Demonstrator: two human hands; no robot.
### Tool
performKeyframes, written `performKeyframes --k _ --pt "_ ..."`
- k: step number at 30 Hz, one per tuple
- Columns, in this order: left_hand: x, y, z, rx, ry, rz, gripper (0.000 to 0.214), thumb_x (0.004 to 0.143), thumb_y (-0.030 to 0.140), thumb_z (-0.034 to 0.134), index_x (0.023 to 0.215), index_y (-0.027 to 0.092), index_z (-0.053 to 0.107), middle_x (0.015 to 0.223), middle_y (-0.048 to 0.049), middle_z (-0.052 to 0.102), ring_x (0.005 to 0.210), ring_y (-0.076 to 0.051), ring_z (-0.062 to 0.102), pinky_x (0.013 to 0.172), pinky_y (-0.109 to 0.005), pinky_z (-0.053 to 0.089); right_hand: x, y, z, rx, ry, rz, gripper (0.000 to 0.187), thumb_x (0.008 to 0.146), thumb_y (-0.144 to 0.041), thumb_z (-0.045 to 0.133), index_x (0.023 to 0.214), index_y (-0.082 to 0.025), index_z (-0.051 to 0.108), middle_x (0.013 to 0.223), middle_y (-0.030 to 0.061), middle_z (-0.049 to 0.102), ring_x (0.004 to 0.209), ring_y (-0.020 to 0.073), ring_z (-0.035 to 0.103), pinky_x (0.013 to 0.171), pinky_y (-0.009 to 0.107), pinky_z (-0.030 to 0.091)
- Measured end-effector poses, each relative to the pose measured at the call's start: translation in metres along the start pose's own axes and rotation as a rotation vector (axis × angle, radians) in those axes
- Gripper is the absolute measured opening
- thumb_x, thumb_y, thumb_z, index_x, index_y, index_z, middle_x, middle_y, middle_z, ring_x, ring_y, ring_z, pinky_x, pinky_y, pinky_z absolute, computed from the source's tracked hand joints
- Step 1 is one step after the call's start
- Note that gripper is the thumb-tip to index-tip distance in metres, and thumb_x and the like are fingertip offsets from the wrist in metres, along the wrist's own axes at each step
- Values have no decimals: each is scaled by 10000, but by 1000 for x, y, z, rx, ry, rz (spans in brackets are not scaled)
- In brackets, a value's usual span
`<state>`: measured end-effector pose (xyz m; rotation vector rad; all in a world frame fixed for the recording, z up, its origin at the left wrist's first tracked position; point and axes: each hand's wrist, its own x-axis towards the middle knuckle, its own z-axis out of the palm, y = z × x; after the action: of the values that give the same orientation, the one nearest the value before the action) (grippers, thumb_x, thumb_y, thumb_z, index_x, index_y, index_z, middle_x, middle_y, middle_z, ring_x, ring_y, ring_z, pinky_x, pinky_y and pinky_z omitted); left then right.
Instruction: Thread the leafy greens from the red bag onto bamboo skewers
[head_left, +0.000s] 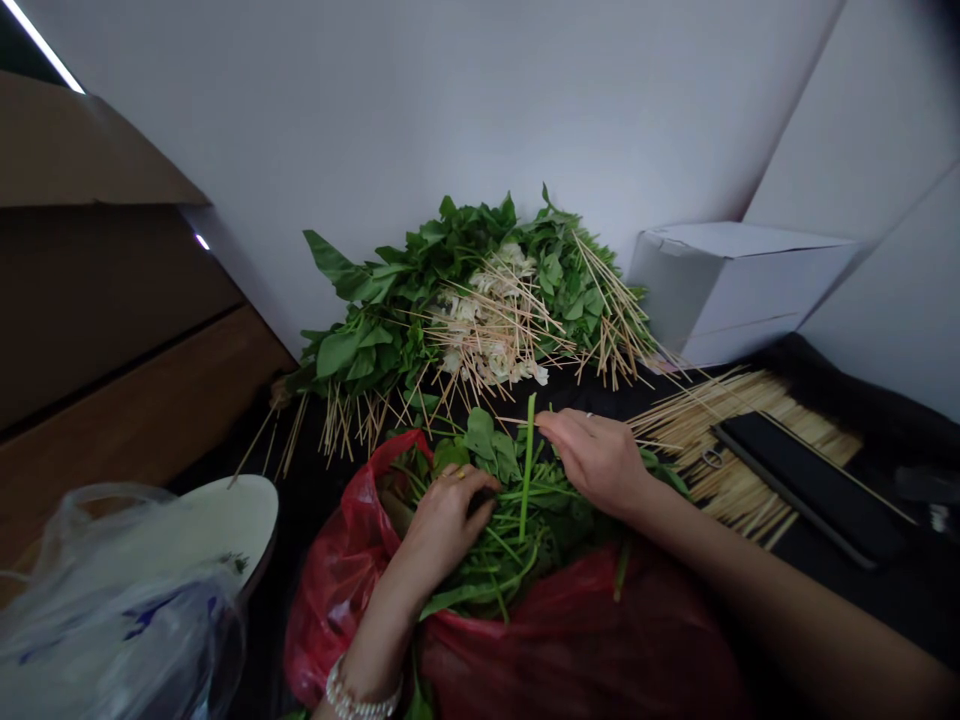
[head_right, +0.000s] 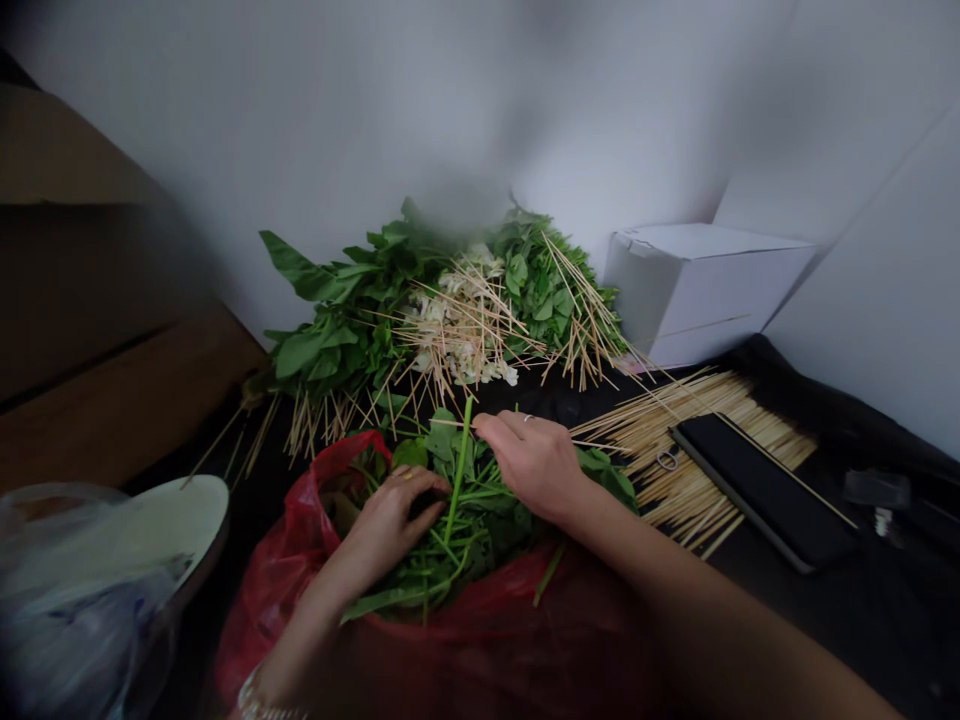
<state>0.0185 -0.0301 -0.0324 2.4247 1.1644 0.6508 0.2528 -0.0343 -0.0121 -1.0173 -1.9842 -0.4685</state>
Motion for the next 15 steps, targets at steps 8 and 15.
performKeyframes --k 8,15 --pt "1 6 -4 -128 145 -77 117 887 176 568 888 218 677 905 -55 686 903 -237 611 850 -359 448 1 1 -1 31 30 35 241 1004 -176 420 1005 -150 660 810 46 714 684 131 645 666 241 463" --pt "4 10 -13 -835 403 -395 167 739 317 789 839 189 751 658 8 673 603 -126 585 574 -211 464 1 1 0 45 49 13 225 998 -174 429 1006 -159 654 820 49 723 678 137 656 662 246 475"
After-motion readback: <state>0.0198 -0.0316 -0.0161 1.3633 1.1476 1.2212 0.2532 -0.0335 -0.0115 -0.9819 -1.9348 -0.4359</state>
